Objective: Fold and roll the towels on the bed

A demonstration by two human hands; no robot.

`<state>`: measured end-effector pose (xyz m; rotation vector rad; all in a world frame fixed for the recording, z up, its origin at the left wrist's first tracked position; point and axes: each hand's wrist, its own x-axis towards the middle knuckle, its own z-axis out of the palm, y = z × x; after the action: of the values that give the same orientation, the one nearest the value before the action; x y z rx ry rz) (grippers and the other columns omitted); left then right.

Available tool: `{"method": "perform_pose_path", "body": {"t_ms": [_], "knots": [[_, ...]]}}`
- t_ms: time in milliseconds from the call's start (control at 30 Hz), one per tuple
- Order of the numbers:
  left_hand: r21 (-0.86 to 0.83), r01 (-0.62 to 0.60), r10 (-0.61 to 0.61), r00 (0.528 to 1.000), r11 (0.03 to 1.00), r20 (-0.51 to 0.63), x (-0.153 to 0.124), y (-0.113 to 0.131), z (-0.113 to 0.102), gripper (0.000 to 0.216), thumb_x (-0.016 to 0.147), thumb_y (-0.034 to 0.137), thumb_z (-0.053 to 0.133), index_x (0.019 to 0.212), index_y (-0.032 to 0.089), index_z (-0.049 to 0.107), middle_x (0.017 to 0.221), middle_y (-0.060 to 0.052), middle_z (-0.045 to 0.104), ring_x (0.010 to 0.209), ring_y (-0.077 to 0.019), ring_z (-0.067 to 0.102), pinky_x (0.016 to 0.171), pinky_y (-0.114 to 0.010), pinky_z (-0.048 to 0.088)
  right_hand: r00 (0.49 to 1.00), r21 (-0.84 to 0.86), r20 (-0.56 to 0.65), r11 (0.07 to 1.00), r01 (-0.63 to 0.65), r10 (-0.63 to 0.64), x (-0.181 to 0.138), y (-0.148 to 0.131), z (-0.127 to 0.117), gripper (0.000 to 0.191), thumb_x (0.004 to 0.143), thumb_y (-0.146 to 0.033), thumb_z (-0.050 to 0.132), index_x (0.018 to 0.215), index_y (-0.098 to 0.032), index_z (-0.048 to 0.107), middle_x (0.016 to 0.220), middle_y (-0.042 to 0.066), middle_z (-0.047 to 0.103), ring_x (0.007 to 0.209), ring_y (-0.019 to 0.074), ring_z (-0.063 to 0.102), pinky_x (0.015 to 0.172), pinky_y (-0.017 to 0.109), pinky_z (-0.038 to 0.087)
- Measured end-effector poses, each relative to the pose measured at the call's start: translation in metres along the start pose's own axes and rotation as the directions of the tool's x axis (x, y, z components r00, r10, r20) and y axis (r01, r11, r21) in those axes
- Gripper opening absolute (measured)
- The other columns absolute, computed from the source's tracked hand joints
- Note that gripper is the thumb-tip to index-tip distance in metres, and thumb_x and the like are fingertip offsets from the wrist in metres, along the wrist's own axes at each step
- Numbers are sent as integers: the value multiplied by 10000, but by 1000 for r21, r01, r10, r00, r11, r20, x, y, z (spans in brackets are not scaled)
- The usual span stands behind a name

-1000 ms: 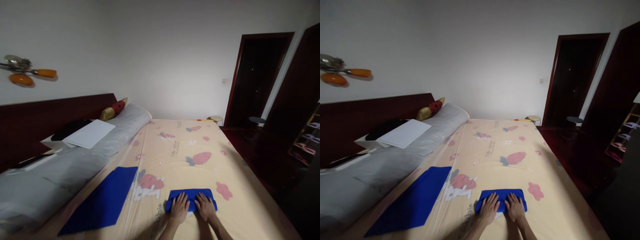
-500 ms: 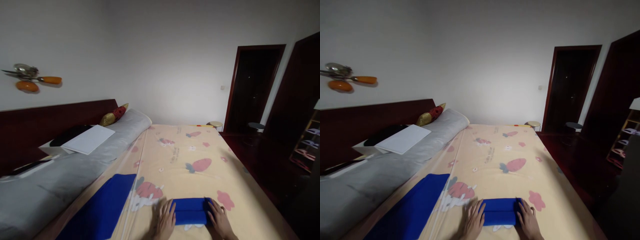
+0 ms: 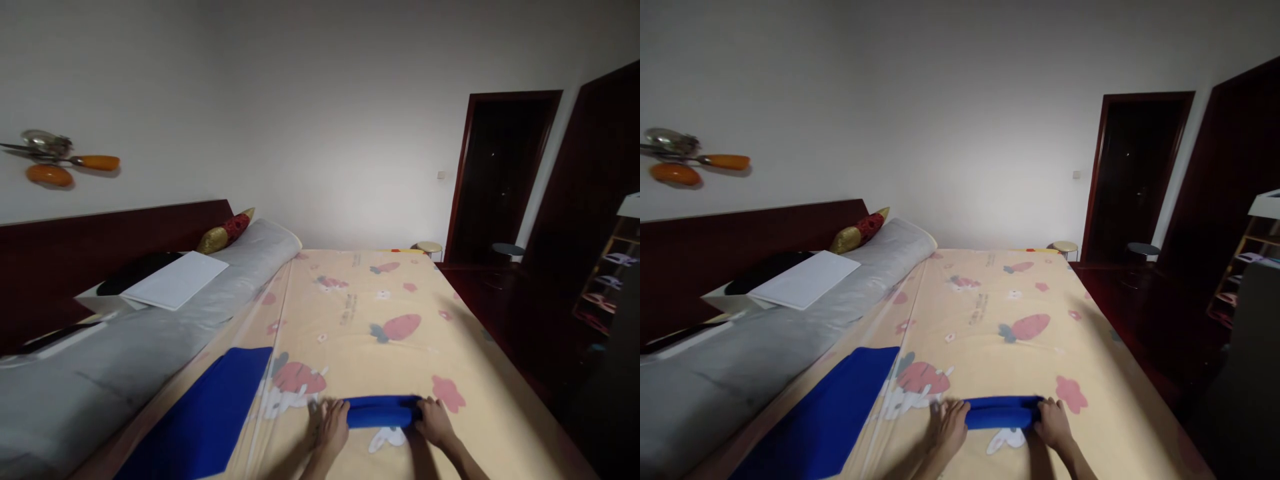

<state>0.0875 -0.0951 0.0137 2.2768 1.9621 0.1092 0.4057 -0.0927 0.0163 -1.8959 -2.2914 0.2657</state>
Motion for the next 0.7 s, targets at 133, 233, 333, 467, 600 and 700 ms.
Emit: {"method": "perform_pose_path", "body": {"t_ms": [133, 233, 333, 467, 600, 700], "knots": [[-9, -30, 30, 999, 1000, 45, 1, -3, -11, 499, 786, 76, 362, 1167, 261, 626, 1170, -48, 680, 1174, -214, 546, 1095, -465, 242, 999, -18, 43, 1000, 7, -6, 2, 0, 0, 408, 597, -148, 534, 968, -163, 701, 1109, 159, 681, 1068, 346, 579, 957, 491, 342], [-3, -27, 27, 999, 1000, 27, 0, 13, -7, 517, 804, 103, 347, 1259, 213, 568, 1300, -91, 602, 1278, -252, 458, 1115, -500, 199, 1000, -6, 10, 1000, 17, -17, 0, -20, 3, 511, 694, -155, 472, 1179, -149, 629, 1292, 184, 583, 1201, 360, 497, 1024, 532, 277], [-50, -151, 152, 988, 987, 21, 3, 41, 0, 588, 822, 222, 422, 1410, 237, 407, 1482, -47, 430, 1381, -233, 324, 1151, -425, 194, 994, 42, 11, 993, 109, -110, 1, -50, 7, 607, 795, -231, 433, 1402, -227, 426, 1446, 79, 468, 1305, 277, 422, 1095, 448, 246], [-119, -269, 272, 962, 956, 6, 8, 56, 7, 648, 864, 391, 438, 1474, 239, 281, 1536, -16, 335, 1413, -236, 270, 1171, -400, 213, 980, 115, 33, 975, 192, -197, 3, -65, 17, 656, 834, -364, 454, 1462, -256, 303, 1537, 3, 303, 1403, 233, 290, 1143, 400, 223], [-2, -260, 260, 964, 966, -54, 5, 27, 14, 663, 874, 379, 448, 1489, 284, 217, 1542, 21, 306, 1413, -234, 275, 1170, -428, 240, 981, 126, -82, 975, 183, -174, 2, -36, 32, 609, 906, -441, 386, 1478, -304, 226, 1542, -2, 267, 1419, 245, 255, 1152, 461, 222], [86, -234, 241, 967, 968, -87, -2, 5, 19, 755, 850, 325, 486, 1499, 326, 101, 1565, 42, 219, 1433, -252, 216, 1174, -481, 215, 967, 99, -152, 971, 219, -203, -1, -14, 48, 614, 930, -511, 339, 1482, -334, 137, 1544, -10, 251, 1417, 252, 257, 1147, 484, 241]]}}
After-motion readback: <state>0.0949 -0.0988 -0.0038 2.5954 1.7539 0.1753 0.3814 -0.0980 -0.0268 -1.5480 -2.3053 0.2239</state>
